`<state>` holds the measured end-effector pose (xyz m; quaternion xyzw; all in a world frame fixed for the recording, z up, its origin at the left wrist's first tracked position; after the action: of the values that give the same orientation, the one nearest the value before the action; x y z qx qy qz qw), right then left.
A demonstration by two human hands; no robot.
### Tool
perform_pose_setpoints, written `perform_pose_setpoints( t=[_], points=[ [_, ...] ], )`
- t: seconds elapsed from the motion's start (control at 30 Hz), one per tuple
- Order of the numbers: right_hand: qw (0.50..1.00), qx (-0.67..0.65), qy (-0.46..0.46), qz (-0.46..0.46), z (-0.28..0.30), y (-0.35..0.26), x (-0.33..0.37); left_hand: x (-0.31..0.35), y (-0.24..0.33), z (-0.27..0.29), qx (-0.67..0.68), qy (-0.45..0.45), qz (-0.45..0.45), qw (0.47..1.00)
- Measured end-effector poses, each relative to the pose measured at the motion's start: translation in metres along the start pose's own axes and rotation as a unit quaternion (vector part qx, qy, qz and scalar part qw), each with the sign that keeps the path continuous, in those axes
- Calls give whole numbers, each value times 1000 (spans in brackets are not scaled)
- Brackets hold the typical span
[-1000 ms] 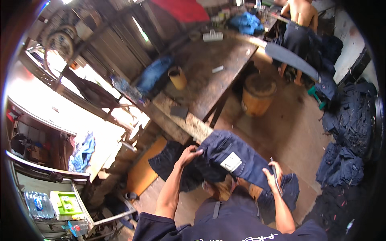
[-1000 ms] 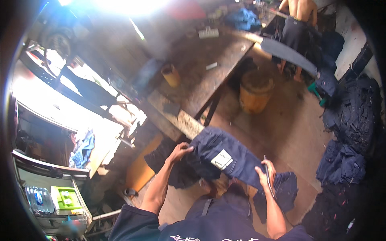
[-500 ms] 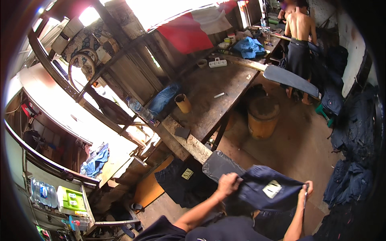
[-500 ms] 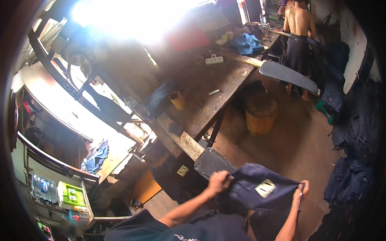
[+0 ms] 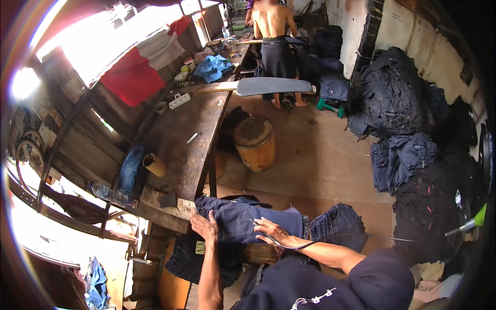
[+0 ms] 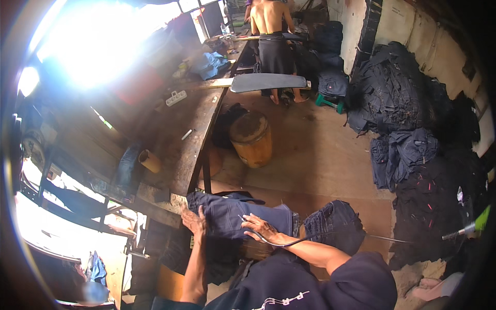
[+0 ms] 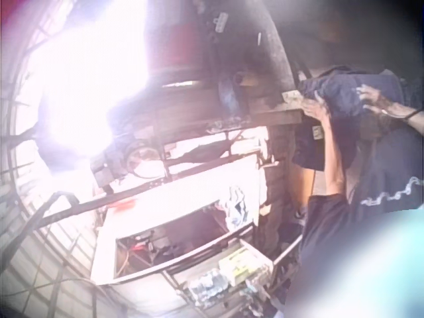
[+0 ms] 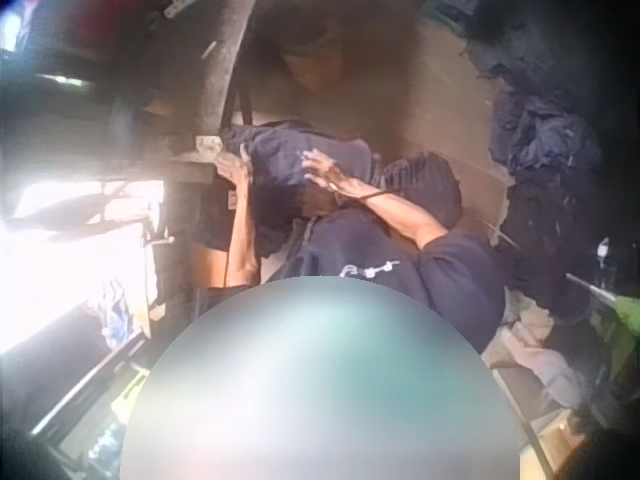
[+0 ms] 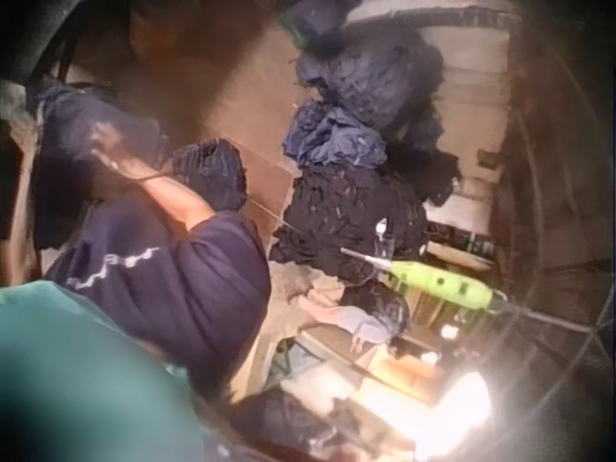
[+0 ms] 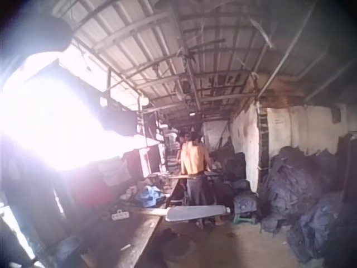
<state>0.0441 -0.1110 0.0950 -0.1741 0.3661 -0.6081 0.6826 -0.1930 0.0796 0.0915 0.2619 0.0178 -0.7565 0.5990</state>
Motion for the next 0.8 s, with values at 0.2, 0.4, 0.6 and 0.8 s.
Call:
perform_pose_setpoints(
  t=[0.2,0.4,0.6,0.8],
  points=[
    [997,-24,57,-45,-23,9,8,69,60,-12,70,-114,-242,961],
    [990,-13,74,-119,-67,-15,-2,22,30,-47,174,-164,-299,924],
    [957,-191,88,-199,-28,8,-31,55,-32,-12,243,-7,34,969],
    [971,-203,-22,-126,-39,20,-125,79,-41,-60,430,3,234,872]
  ],
)
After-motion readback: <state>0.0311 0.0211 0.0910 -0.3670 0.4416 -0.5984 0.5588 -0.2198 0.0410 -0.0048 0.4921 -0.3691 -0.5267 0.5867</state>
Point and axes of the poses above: each hand's wrist, its own x-axis away from the middle knuckle, its own z-axis out of the back of the hand, y = z × x, the point moved 10 cm from there along -x, towards the middle knuckle, and after that the axes turned 10 degrees about -z, right-handed, at the moved point
